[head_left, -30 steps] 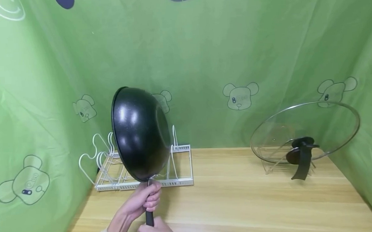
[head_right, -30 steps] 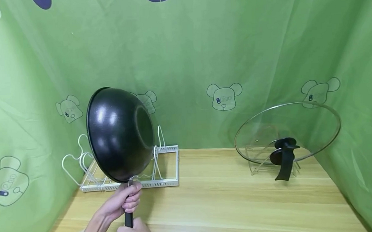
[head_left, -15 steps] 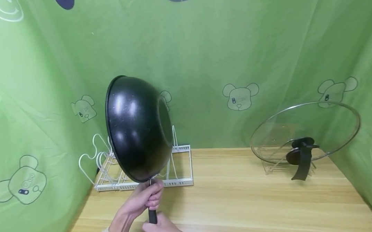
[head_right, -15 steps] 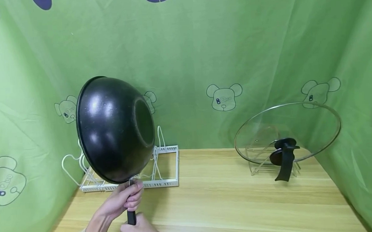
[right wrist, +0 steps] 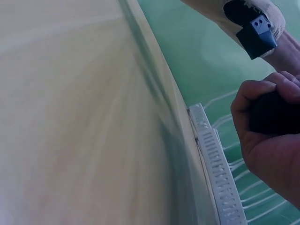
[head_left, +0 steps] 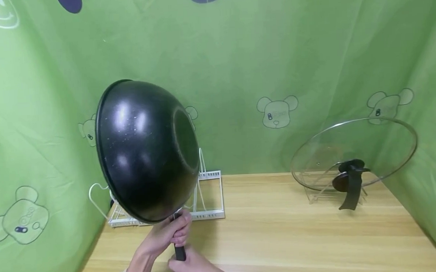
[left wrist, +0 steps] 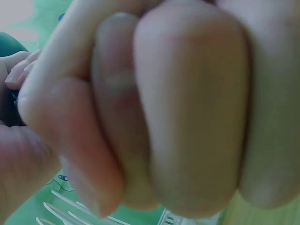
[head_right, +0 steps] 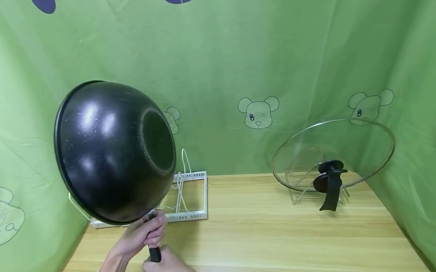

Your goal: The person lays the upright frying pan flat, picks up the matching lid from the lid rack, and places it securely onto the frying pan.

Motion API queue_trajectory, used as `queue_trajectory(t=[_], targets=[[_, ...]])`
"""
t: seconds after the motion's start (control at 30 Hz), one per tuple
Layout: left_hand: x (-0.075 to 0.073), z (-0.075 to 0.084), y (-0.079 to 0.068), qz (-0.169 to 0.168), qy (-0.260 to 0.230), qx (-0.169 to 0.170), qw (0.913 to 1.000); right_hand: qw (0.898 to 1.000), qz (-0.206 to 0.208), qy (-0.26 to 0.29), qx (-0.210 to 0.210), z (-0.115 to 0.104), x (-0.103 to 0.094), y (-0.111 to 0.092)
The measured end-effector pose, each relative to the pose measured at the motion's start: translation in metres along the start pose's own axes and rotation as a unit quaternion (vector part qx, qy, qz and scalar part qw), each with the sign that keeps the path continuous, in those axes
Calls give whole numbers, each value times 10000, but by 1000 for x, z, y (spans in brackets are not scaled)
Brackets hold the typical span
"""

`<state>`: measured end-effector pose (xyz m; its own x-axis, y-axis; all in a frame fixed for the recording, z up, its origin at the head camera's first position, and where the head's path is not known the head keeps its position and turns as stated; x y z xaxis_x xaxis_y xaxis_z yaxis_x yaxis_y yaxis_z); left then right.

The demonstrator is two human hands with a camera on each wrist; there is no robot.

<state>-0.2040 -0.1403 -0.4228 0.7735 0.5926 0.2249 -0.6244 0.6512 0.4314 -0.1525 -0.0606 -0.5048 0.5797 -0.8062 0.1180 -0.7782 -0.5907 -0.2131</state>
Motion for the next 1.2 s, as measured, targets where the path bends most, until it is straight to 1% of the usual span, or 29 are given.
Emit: queue_trajectory(t=[0.07,0.13,0.2,0.3,0.47,0.57,0.77,0.9,0.97,1.07,1.13,1.2], targets=[[1,2,2,-42,-41,71,10000,10000,-65,-41,-17,-2,-3,2],[3,4,4,-89,-19,106,9999,9998,-95,-133,-118,-4,-6,3],[4,6,6,-128,103,158,9997,9994,-88,-215,-239,-7,-8,5],[6,8,10,-202,343,230,9989,9984,-204,-317,-417,-10,-12,5],[8,11,15,-234,550,329,9977,9967,-341,-503,-536,-12,-18,5],[9,11,19,-209,606,392,9972,9966,-319,-566,-504,-13,-21,5],[11,5,29,-203,724,433,9962,9982,-474,-280,-251,-14,-31,-1],[14,-2,38,-255,770,515,9954,9983,-377,-370,-243,-15,-41,-7],[15,-4,41,-234,745,461,9959,9983,-376,-378,-243,-15,-45,-9],[19,-8,43,-176,650,242,9974,9983,-347,-391,-266,-14,-50,-12],[22,-11,45,-197,605,155,9979,9985,-298,-371,-254,-13,-53,-15],[25,-13,48,-244,615,130,9977,9983,-198,-493,-231,-11,-56,-18]])
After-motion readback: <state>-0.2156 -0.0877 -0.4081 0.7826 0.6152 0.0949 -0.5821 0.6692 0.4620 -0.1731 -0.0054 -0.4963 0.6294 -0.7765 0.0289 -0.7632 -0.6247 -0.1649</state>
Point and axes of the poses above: each hand's wrist, its own y-axis towards the middle knuckle, its own x-axis out of the palm, z = x × y, the point moved 3 cm from there along y, towards the middle knuckle, and after that the axes turned 9 degrees about x, right-handed, at the moved point
